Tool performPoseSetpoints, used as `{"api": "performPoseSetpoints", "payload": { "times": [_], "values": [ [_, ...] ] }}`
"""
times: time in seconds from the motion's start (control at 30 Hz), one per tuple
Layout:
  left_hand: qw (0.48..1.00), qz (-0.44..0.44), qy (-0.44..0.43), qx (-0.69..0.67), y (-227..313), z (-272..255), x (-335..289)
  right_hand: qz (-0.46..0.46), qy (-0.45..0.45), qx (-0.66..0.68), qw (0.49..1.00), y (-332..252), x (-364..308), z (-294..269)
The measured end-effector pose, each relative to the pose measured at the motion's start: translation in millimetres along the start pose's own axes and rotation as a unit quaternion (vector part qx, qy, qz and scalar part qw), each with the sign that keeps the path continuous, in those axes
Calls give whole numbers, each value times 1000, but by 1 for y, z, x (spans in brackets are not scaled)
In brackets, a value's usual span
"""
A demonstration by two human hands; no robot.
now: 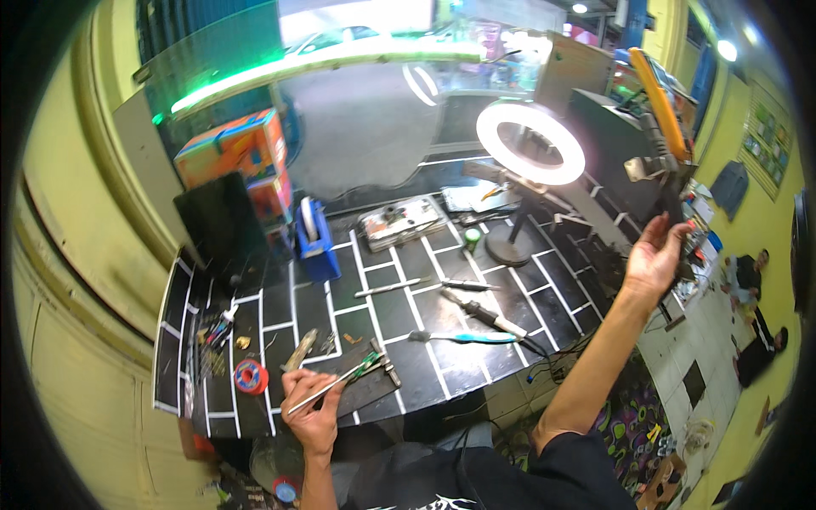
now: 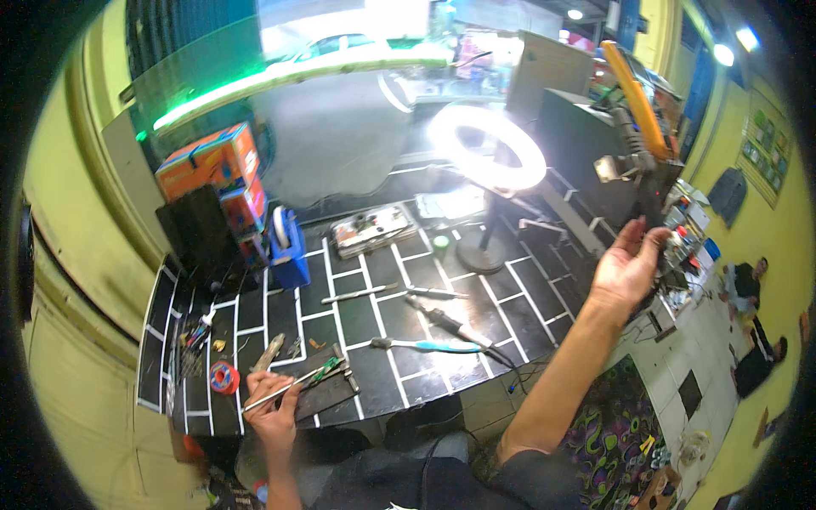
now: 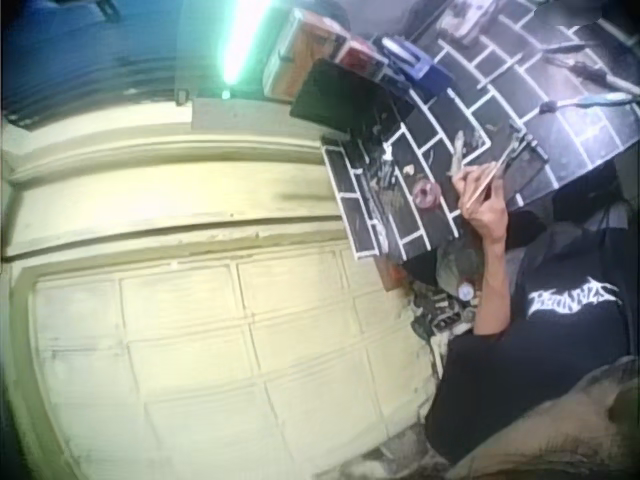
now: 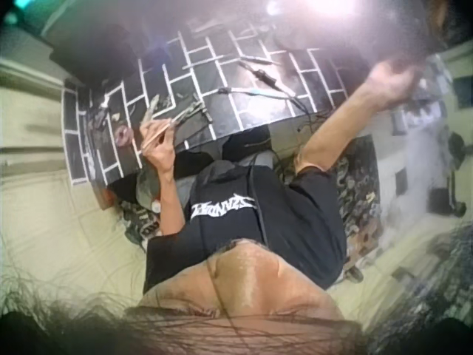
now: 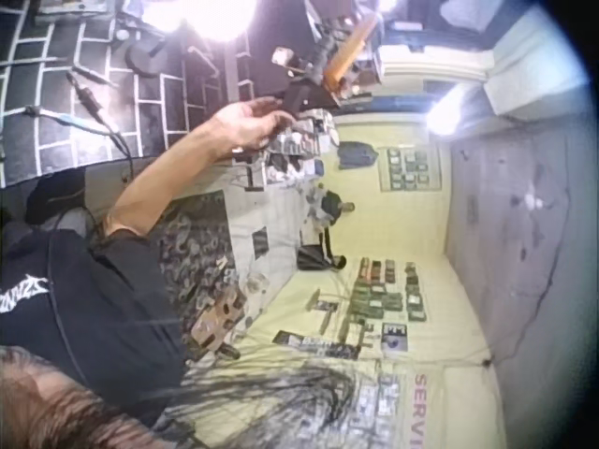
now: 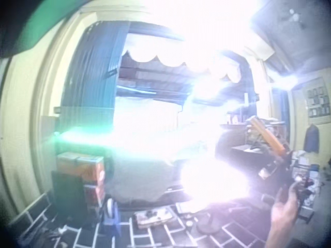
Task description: The person uses a soldering iron and tweezers to apply solder to a small green circuit board held in a vise. They repeatedly heat and feed solder onto specific points, then inspect the board and adjust components with tweezers.
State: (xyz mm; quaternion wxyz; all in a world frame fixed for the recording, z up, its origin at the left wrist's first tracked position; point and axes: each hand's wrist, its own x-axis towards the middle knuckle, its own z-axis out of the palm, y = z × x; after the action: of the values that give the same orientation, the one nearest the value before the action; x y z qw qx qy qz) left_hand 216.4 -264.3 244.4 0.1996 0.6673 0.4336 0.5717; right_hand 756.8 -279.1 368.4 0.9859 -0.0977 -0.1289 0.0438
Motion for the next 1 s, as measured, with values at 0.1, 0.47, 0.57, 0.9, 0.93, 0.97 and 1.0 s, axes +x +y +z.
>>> {"api": "performPoseSetpoints", "payload": {
  "times": [0.1,0.47,0.57,0.9,0.93,0.97,1.0],
  "values": [
    [1000,13,13,-20,-22,-6,5,15,-38,8,999,-13,-3,-10],
    [999,33,4,-13,-116,-70,-1,165,-50,64,983,-16,-96,-40],
    [999,32,4,-7,-134,-80,5,173,-68,54,981,6,-135,-30],
    [999,44,-19,11,-200,-67,41,23,-44,-87,995,125,-373,7],
    [999,41,-18,15,-207,-66,43,34,-63,-102,992,137,-385,-3],
    [999,40,-19,14,-213,-64,46,39,-82,-118,989,144,-393,-18],
    [999,38,-16,13,-219,-63,48,167,-287,-25,943,144,-385,-52]
  ]
}}
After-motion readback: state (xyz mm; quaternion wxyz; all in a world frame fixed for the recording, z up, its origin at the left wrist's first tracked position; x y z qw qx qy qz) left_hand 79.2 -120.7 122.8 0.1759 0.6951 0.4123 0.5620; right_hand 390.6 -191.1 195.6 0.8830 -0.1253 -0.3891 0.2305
